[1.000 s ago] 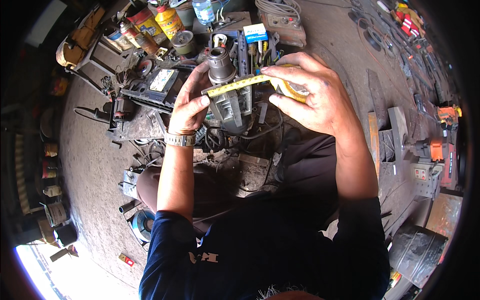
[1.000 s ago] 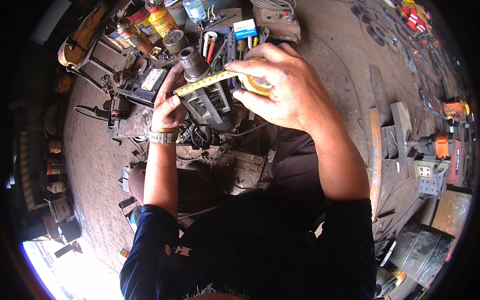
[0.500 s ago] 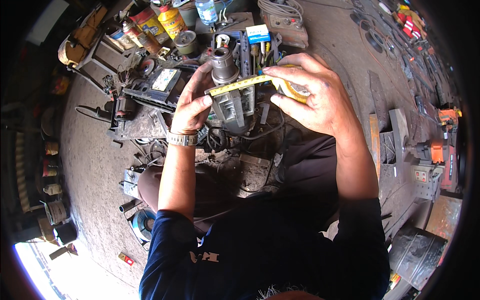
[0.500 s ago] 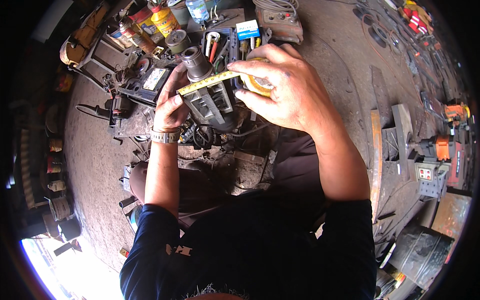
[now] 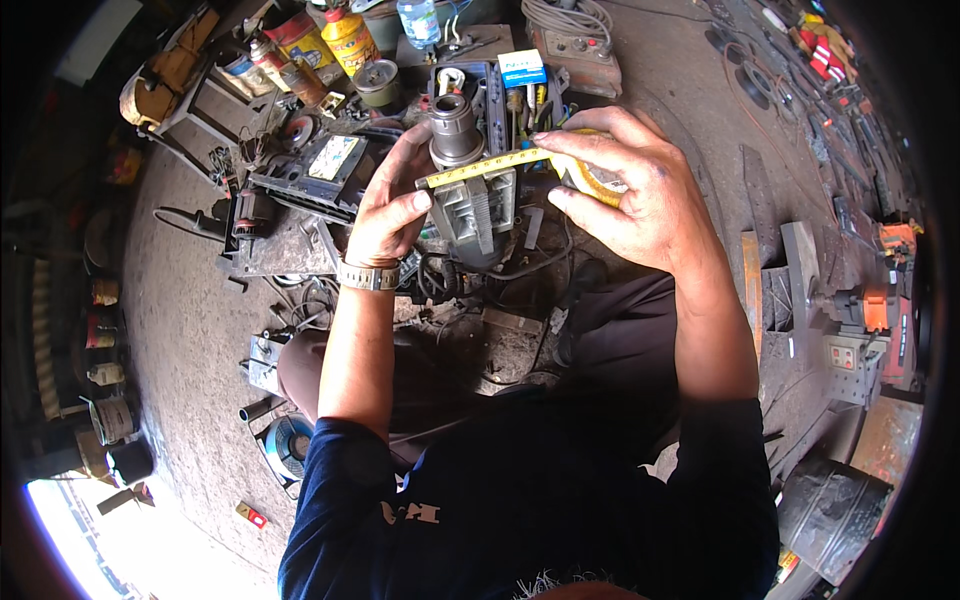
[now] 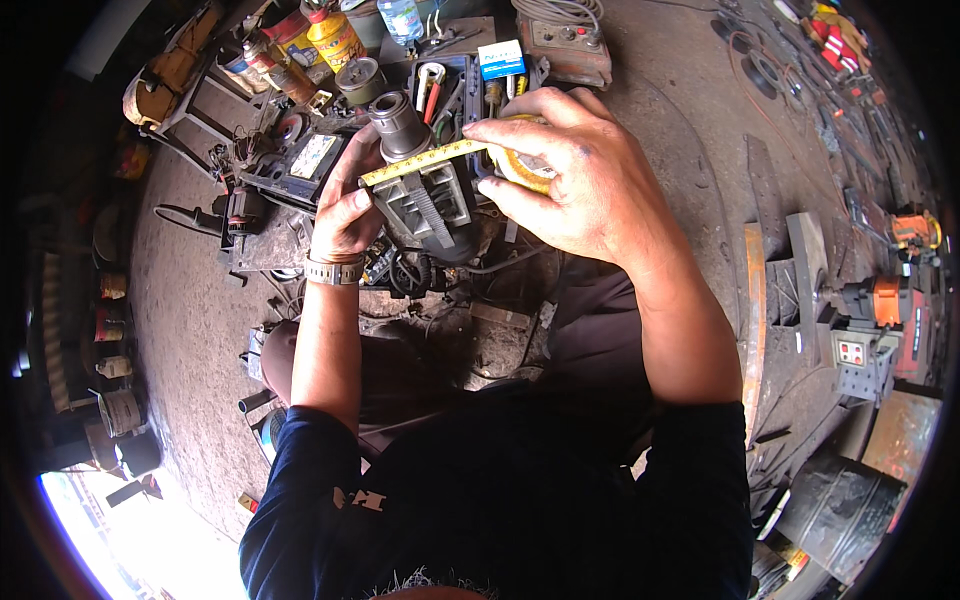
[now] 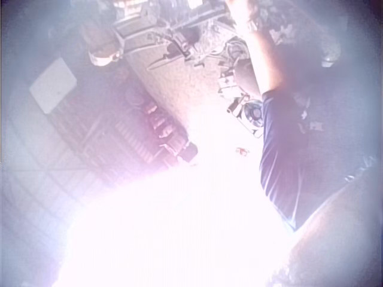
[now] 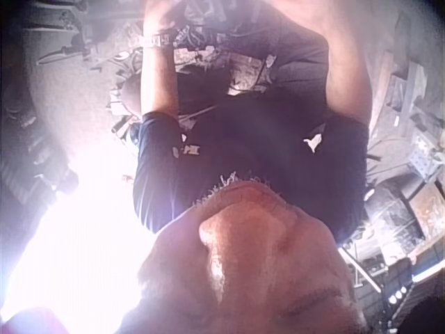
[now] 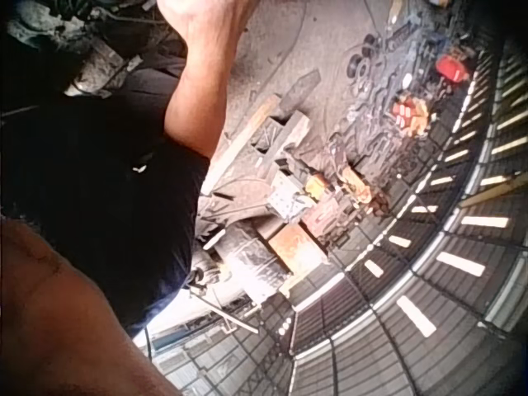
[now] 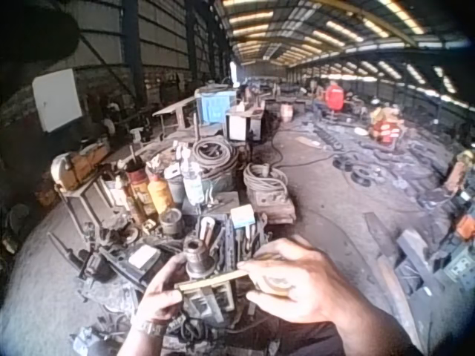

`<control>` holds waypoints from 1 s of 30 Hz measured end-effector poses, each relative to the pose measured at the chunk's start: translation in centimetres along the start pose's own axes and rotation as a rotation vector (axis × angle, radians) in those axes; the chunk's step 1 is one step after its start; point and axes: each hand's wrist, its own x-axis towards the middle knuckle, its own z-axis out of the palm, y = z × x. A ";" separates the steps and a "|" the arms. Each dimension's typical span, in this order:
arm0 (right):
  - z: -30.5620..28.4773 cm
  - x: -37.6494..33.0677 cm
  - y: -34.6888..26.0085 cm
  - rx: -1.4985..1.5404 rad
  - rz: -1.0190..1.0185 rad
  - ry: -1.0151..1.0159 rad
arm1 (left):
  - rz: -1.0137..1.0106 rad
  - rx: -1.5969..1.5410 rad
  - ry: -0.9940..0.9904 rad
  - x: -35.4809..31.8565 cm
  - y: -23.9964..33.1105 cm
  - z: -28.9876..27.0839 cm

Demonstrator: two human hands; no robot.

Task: The person sits on the workshop floor and uses a tape measure to measure various metal parts and tools. They handle a motor-like component, a metal bracket, and a power tool, taking measurements and placing items back down.

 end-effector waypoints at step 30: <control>0.0 0.1 -0.3 0.043 0.015 -0.006 | -0.009 -0.012 -0.006 -0.1 0.0 -0.3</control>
